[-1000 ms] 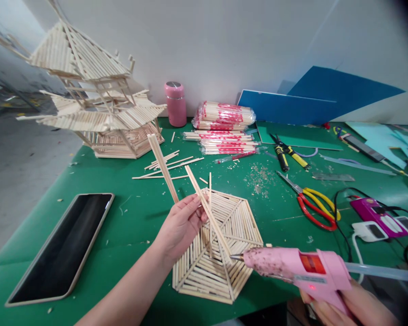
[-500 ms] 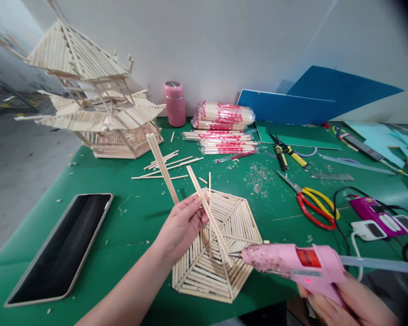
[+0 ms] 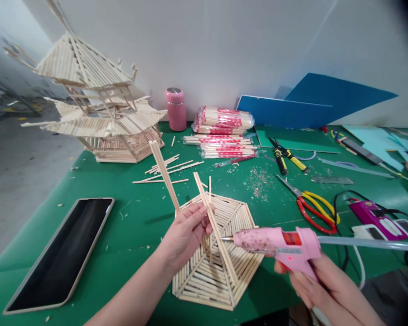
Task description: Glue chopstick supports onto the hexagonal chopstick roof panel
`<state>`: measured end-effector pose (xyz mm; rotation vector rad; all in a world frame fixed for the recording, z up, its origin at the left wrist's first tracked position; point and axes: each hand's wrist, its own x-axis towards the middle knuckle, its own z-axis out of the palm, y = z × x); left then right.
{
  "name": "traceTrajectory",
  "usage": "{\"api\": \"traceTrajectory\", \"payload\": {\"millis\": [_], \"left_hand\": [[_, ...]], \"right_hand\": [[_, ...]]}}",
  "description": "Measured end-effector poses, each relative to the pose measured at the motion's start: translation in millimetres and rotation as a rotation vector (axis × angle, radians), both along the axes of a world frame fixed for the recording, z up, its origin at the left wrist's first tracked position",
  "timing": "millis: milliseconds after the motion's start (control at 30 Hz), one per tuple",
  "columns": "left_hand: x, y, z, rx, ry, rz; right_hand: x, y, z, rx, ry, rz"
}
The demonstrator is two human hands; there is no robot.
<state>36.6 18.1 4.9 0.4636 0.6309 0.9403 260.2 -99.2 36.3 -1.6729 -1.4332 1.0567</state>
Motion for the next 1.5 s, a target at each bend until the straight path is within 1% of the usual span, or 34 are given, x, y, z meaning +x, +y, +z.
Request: {"api": "traceTrajectory", "payload": {"millis": [100,200,300,400,533,600,667,767,800,833,867,933,967,1000,1067,1133,1200,1333,1500], "left_hand": [[0,-1,-0.4,0.021,0.002,-0.006],[0,-1,-0.3,0.038,0.01,-0.002],[0,-3,0.1,0.031,0.038,-0.005],[0,-4,1.1,0.02,0.046,-0.015],[1,-5,2.7,0.015,0.057,-0.019],[1,-6,2.9,0.016,0.06,-0.032],[0,-5,2.8,0.018,0.056,-0.048],[-2,-3,3.2,0.023,0.035,-0.05],[-2,-2,3.5,0.022,0.023,-0.047],[-3,-1,3.9,0.02,0.009,-0.042],[-4,0,4.2,0.017,-0.006,-0.041],[-5,3,4.5,0.013,-0.03,-0.036],[-6,4,4.5,0.011,-0.035,-0.035],[-6,4,4.4,0.009,-0.035,-0.033],[-7,5,4.2,0.007,-0.031,-0.028],[-7,5,4.4,0.01,-0.029,-0.022],[-6,5,4.8,0.014,-0.033,-0.023],[-6,4,4.6,0.003,-0.047,-0.034],[-6,4,2.4,-0.01,-0.059,-0.049]], "right_hand": [[1,15,-2.7,-0.089,0.191,0.003],[3,40,-4.5,-0.058,0.345,-0.083],[8,69,-9.8,-0.042,0.402,-0.184],[16,96,-19.8,-0.081,0.324,-0.246],[26,125,-36.7,-0.03,0.071,-0.28],[30,135,-42.5,-0.013,-0.004,-0.293],[33,139,-43.6,0.017,-0.098,-0.316],[27,130,-35.8,0.117,-0.244,-0.367],[22,123,-31.5,0.162,-0.27,-0.353],[16,115,-26.9,0.223,-0.284,-0.297],[8,105,-22.5,0.274,-0.241,-0.204],[-9,84,-15.5,0.197,0.036,0.075],[-17,74,-13.4,0.159,0.142,0.17],[-23,64,-12.4,0.142,0.207,0.229],[-34,48,-13.4,0.113,0.263,0.289],[-41,37,-16.9,0.1,0.27,0.315],[-47,32,-21.0,0.105,0.274,0.322],[-55,33,-25.6,0.146,0.258,0.283],[-58,36,-25.2,0.159,0.246,0.267]]}}
